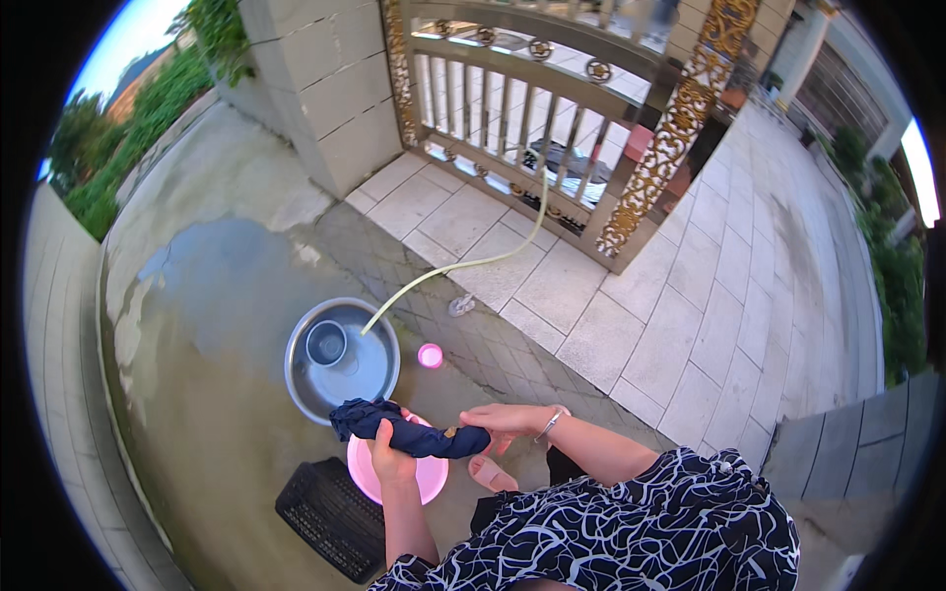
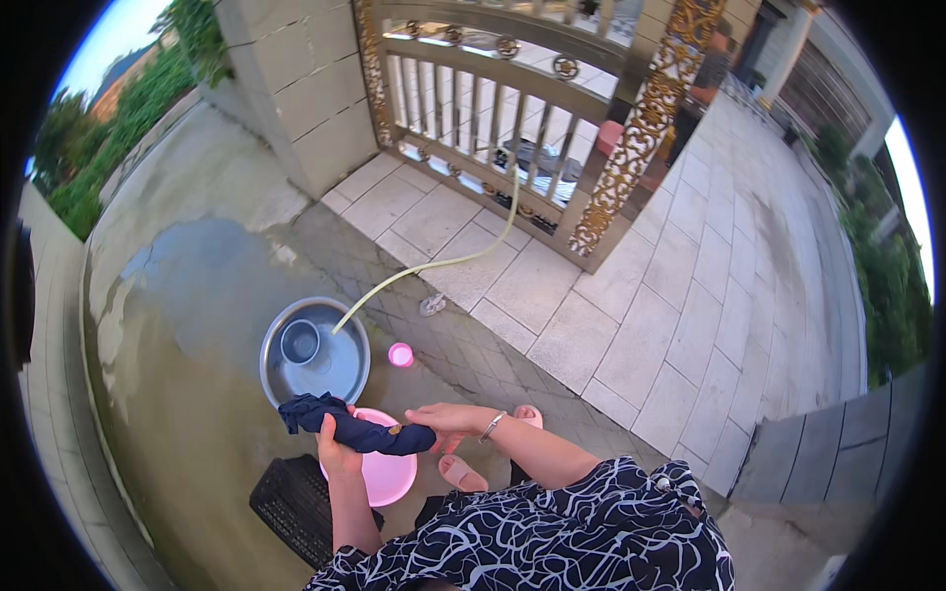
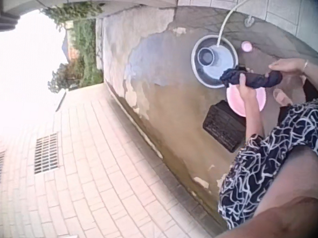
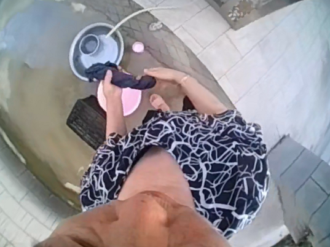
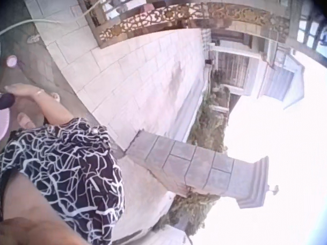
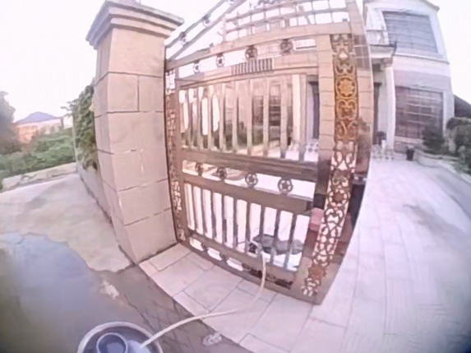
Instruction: The person washes a dark shirt by hand in a pink basin, wrings it, and hangs it on a hanger over a metal gate. They then retrieve a light blue shirt from a basket, place it in the basin, and begin washing it by hand.
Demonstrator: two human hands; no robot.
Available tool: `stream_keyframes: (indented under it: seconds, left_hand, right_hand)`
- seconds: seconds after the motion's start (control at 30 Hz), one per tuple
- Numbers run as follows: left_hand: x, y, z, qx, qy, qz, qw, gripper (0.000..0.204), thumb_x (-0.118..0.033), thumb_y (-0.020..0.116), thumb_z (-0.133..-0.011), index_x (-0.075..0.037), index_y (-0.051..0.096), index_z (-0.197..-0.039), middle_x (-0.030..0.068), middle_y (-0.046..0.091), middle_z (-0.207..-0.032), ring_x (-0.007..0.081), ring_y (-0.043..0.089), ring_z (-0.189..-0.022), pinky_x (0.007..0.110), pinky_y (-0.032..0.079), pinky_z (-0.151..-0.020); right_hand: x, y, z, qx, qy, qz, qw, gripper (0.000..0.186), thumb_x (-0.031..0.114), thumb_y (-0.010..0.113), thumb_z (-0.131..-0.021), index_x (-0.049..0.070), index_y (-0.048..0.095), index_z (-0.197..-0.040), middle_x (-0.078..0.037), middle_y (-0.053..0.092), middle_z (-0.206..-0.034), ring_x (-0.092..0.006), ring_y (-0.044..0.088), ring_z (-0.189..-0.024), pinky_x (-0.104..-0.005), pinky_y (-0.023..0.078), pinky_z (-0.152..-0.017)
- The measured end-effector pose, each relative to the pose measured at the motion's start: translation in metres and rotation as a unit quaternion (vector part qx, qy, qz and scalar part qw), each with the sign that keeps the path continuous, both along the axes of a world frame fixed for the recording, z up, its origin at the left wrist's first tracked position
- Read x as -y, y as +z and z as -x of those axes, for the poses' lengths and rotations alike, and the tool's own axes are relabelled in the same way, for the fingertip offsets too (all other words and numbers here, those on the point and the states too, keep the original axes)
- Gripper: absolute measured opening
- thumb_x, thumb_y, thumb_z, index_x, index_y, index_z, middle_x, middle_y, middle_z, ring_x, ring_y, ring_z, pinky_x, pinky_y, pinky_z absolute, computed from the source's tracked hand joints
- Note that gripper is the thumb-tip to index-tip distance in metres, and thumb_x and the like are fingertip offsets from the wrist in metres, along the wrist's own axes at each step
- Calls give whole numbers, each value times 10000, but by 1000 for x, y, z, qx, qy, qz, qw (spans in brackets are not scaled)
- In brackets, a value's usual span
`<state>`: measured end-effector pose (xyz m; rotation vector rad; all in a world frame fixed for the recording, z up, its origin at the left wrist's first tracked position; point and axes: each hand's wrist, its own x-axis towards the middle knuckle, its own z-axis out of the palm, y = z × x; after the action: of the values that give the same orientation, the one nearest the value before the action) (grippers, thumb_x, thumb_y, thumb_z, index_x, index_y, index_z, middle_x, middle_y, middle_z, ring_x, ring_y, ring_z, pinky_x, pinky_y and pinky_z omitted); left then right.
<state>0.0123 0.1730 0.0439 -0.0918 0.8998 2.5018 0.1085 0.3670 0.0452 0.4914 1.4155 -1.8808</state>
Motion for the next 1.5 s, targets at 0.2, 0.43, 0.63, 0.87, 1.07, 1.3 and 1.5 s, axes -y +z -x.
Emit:
stream_keyframes:
  seconds: [0.2,0.43,0.63,0.87,1.07,1.3,1.5]
  left_hand:
    - [-122,4,-16,77,-127,60,987,361,-105,607,-784,-82,425,-1096,82,515,-922,223,544,-802,376,483,-693]
    - [-271,-34,-80,151,-297,138,933,220,-111,612,-777,-97,532,-981,39,575,-892,208,574,-810,393,478,-706]
    - [-387,-18,-177,113,-536,240,801,344,-401,568,-802,-63,548,-866,67,575,-787,233,564,-703,393,460,-624]
    - [-520,5,-262,-259,-668,438,543,583,-621,551,-695,-39,517,-686,80,523,-560,227,508,-470,362,399,-467]
    - [-619,27,-319,-647,-509,454,342,620,-616,570,-653,-16,589,-807,186,617,-744,323,607,-733,386,463,-643]
    - [-729,56,-360,-736,-457,139,480,304,-244,640,-689,-65,558,-921,110,603,-848,274,591,-765,335,464,-653]
    - [-814,103,-388,-761,-533,77,362,326,-260,605,-735,-93,537,-1008,99,584,-920,271,577,-805,338,458,-673]
  right_hand:
    - [-71,10,-80,-82,-114,-45,989,648,541,545,-763,87,406,-1204,-71,555,-867,-130,557,-733,-227,451,-568]
    - [-161,-1,-176,-176,-319,-449,816,444,83,648,-588,89,483,-1000,-126,518,-920,-243,513,-861,-312,424,-772]
    - [-269,23,-272,-152,-377,-672,619,302,6,628,-541,105,526,-807,-111,461,-806,-296,469,-800,-345,418,-698]
    - [-358,49,-369,-81,-410,-788,452,402,-49,595,-517,156,565,-862,-44,458,-816,-241,446,-754,-329,373,-647]
    - [-402,44,-435,-12,-414,-822,390,375,-26,599,-540,170,591,-859,-27,496,-829,-229,461,-798,-328,394,-673]
    - [-453,54,-479,136,-462,-750,454,379,13,597,-563,174,583,-905,-52,537,-834,-264,489,-826,-346,444,-699]
    - [-492,96,-497,239,-545,-685,419,324,106,629,-575,157,549,-885,-67,536,-821,-272,499,-830,-343,443,-682]
